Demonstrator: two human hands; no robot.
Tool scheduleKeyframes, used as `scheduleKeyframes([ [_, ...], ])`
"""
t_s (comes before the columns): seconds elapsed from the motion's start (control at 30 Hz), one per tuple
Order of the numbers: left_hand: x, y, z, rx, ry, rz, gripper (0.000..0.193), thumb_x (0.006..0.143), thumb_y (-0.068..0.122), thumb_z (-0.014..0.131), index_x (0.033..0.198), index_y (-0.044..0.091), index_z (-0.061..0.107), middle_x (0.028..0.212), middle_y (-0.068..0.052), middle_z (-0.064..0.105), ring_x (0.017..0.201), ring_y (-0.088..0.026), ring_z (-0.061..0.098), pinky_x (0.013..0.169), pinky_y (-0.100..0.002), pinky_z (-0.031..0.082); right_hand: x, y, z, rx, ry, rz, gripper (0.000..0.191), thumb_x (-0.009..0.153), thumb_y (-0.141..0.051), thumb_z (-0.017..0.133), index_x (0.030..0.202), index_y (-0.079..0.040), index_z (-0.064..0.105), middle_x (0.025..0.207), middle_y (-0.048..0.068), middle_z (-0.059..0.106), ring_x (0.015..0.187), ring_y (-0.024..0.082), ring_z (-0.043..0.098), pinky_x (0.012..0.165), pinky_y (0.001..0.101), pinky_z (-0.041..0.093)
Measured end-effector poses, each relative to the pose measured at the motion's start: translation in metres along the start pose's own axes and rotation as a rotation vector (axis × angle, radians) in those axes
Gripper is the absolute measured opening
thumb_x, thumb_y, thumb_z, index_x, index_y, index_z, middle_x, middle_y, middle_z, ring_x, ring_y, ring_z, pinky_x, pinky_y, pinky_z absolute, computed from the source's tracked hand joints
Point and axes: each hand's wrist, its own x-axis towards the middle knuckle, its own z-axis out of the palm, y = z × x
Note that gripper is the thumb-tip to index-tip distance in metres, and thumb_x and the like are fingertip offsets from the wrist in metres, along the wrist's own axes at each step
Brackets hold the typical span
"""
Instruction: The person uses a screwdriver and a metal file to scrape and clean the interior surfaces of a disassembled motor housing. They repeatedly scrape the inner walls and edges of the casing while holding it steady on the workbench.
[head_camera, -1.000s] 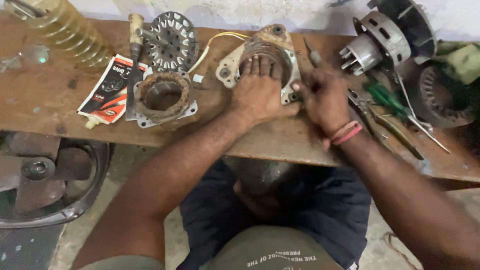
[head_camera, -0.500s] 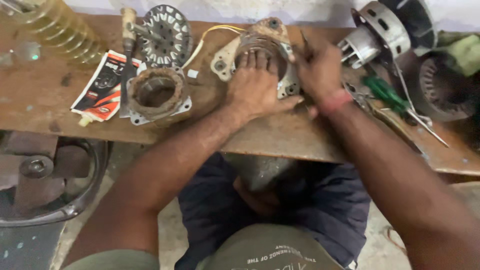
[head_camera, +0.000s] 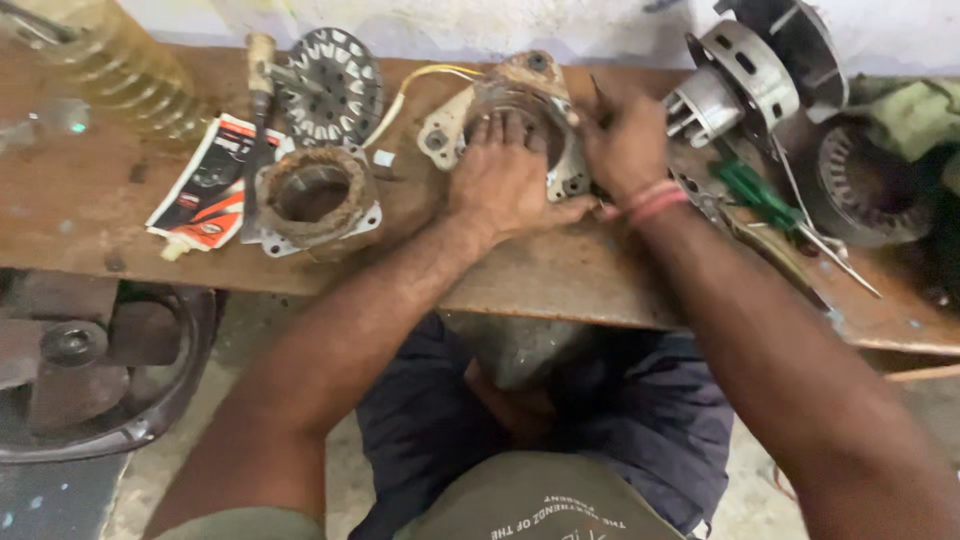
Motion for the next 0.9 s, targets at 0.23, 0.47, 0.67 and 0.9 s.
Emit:
scheduleKeyframes([
  [0.23,0.001,-0.005,-0.001,0.038,0.109,0.066,0.111,0.077,0.083,0.061,0.131,-0.013,0.055,0.137,-0.041,0.05,0.13,-0.051,0.048,0.111,-0.056,0.035,-0.012,0.009,0.004,-0.109,-0.047,0.04,0.021,0.091,-0.013,0.084,0.096,0.003,0.072,0.083,0.025,0.069,0.075,0.044,0.067,0.066,0.0495,0.051],
  [0.47,0.006,-0.006,0.002,0.038,0.052,0.059,0.111,0.076,0.084,0.06,0.132,-0.012,0.055,0.138,-0.039,0.05,0.13,-0.05,0.049,0.113,-0.055,0.035,-0.007,-0.007,-0.004,-0.049,-0.071,0.037,0.024,0.087,-0.018,0.086,0.085,-0.001,0.069,0.08,0.022,0.069,0.071,0.041,0.067,0.068,0.0484,0.052],
  [0.67,0.003,-0.008,0.004,0.047,0.127,0.084,0.108,0.079,0.084,0.061,0.124,-0.015,0.061,0.132,-0.041,0.053,0.126,-0.05,0.052,0.11,-0.057,0.037,0.002,-0.006,0.0,-0.027,-0.037,0.056,0.025,0.085,-0.017,0.086,0.089,0.002,0.071,0.082,0.025,0.069,0.073,0.044,0.067,0.066,0.0485,0.052],
  [0.9,0.002,-0.007,-0.001,0.029,0.14,0.086,0.104,0.076,0.08,0.063,0.123,-0.012,0.065,0.129,-0.039,0.057,0.122,-0.049,0.055,0.107,-0.058,0.04,-0.006,-0.01,-0.008,0.03,0.005,-0.201,0.023,0.08,-0.012,0.082,0.083,0.001,0.062,0.085,0.025,0.068,0.092,0.047,0.07,0.073,0.0493,0.054],
])
